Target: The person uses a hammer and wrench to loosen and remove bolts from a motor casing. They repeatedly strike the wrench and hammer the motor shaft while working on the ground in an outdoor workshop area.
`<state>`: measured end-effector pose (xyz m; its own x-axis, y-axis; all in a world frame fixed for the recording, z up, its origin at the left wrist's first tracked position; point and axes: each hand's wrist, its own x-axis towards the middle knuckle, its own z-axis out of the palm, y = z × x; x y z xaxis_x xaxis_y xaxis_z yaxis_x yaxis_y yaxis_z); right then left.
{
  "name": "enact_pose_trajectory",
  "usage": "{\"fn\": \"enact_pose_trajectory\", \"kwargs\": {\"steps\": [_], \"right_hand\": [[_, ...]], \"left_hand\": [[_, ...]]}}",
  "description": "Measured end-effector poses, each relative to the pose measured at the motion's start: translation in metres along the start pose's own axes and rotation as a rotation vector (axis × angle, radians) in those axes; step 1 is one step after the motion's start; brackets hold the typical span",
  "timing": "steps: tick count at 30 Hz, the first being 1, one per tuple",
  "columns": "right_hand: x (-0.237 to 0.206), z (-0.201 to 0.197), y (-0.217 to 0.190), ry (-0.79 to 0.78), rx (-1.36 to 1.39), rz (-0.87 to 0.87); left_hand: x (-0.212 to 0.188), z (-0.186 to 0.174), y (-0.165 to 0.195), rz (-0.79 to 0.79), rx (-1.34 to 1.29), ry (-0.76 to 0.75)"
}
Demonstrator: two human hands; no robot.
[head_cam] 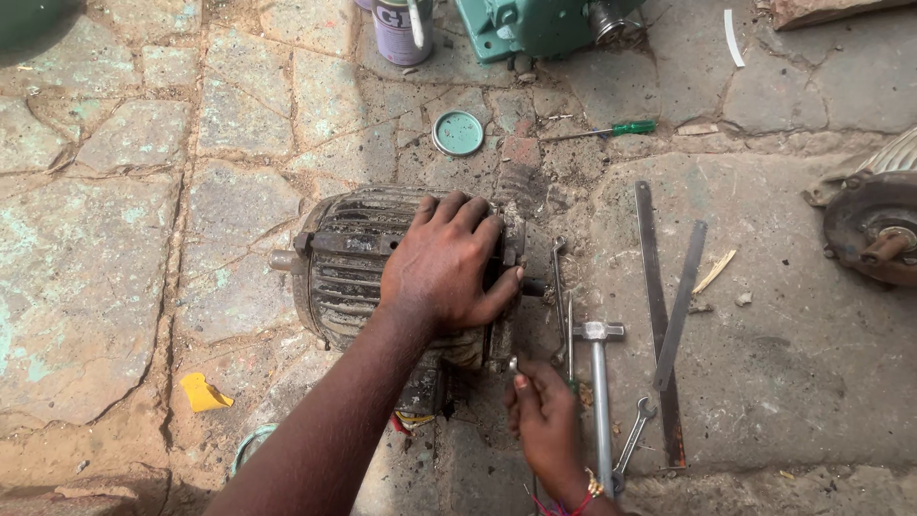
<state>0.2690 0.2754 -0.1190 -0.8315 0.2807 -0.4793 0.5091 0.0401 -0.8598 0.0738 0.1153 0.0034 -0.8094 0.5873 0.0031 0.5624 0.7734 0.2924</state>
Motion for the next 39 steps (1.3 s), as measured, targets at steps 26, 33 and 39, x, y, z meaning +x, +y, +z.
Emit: {"fn": "enact_pose_trajectory", "kwargs": {"steps": [26,33,39], "right_hand": [[-0.006,0.026,0.020,0.041,-0.087,-0.335],[0.017,-0.019,-0.046,-0.094,0.462,0.597],[-0.007,0.011,0.001,0.068,0.011,0.054]], "left_hand": [[0.002,0.002,0.000,-0.012,0.026,-0.060],[0.000,-0.007,0.005,-0.048,-0.011,-0.110],[0.000,-0.003,0.003,-0.015,0.019,-0.023]]}}
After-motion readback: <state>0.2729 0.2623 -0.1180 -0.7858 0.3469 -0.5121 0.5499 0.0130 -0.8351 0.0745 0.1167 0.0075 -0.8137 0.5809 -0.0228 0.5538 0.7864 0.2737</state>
